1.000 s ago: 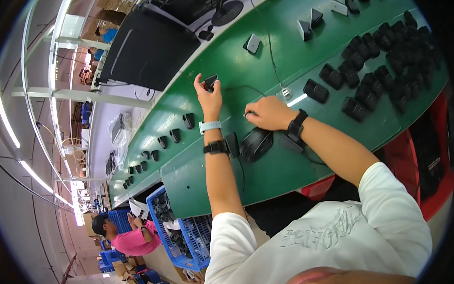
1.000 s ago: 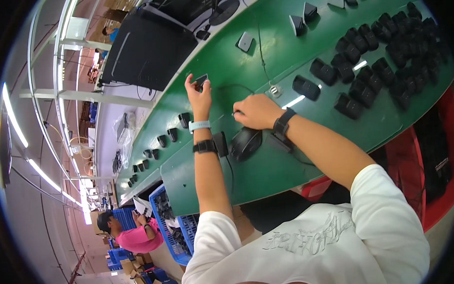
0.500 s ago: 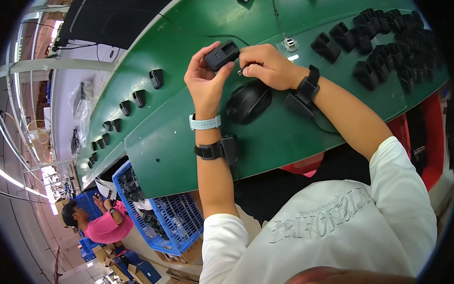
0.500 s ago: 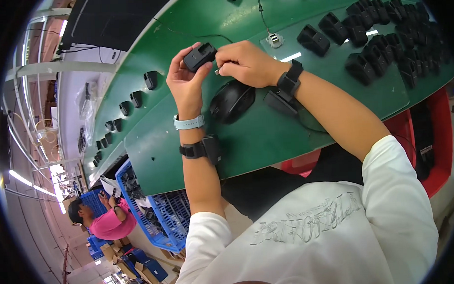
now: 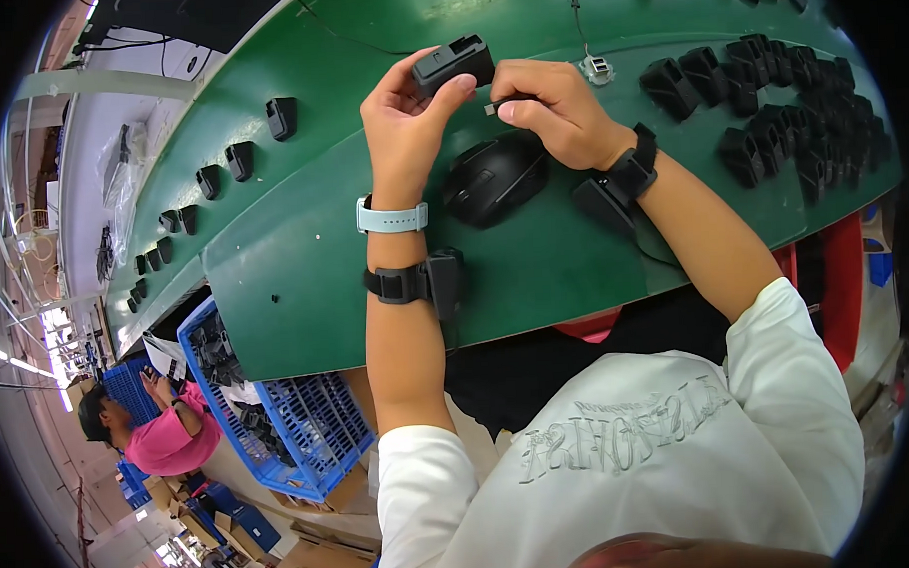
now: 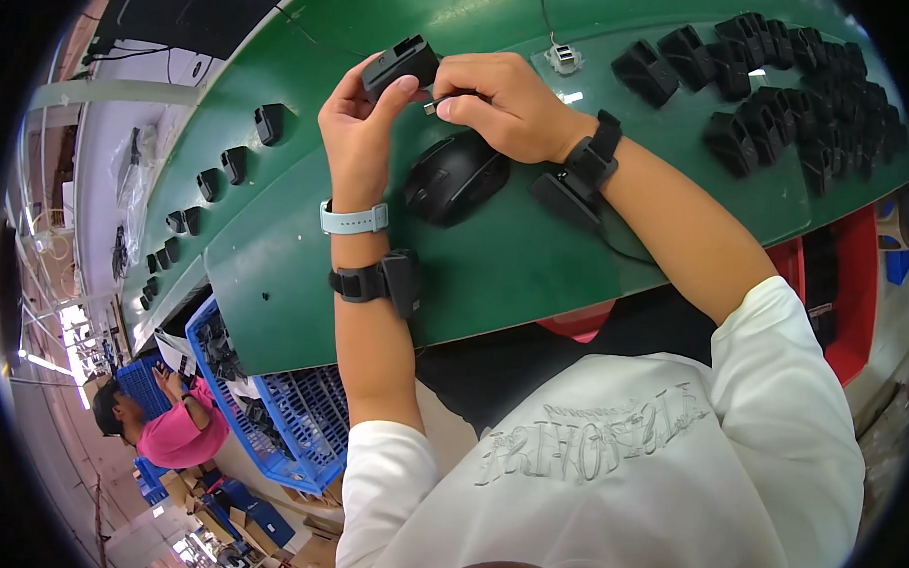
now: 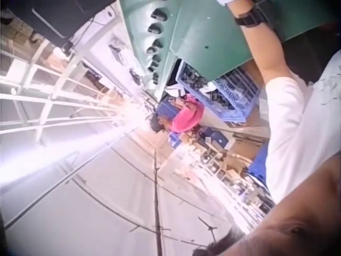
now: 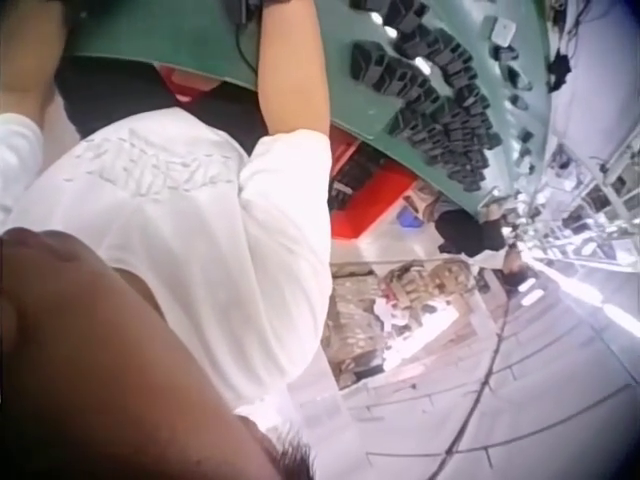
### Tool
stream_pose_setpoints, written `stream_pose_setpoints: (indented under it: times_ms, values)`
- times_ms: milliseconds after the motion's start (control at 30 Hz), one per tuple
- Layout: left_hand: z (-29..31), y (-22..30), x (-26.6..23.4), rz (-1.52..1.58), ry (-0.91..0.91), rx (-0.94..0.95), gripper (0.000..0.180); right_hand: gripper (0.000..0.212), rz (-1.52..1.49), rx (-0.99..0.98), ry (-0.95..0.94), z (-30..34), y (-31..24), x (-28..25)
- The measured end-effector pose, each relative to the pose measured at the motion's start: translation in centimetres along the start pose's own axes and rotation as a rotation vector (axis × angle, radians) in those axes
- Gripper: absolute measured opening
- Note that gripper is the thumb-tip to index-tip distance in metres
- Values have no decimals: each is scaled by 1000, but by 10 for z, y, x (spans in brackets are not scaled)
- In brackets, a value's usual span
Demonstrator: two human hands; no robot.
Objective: The person tests charging docks by plugging each into a cable, placing a computer mouse on top to observe the light, and then removing both to set the dock aside.
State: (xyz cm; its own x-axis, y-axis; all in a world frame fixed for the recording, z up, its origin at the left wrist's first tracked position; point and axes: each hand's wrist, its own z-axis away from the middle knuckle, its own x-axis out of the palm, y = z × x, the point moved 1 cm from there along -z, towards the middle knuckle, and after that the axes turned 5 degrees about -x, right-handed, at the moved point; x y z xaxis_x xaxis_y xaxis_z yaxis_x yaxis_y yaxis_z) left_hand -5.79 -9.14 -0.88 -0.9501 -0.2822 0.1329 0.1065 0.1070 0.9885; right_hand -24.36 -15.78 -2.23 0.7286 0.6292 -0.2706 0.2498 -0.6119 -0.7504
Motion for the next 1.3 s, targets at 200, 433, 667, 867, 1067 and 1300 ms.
stream_pose_setpoints:
  times_ms: [200, 433, 667, 867, 1067, 1300]
  values:
    - [-10, -7, -3, -59, 10, 55, 51, 20, 283, -12, -111, 2, 21, -1]
    - [5, 19, 50, -343, -63, 111, 40, 23, 241, -95, -94, 3, 45, 23]
    - [21, 48, 253, -1107, -293, 61, 49, 26, 168, -100, 127, 94, 151, 19]
    - [33, 6, 259, -1493, -274, 268, 41, 25, 208, 65, -41, 0, 40, 28]
    - [29, 13, 292, -1607, -393, 224, 44, 21, 231, 37, -22, 16, 57, 14]
    - [-178, 30, 108, -1514, 113, 376, 39, 17, 237, -125, -8, -8, 51, 39]
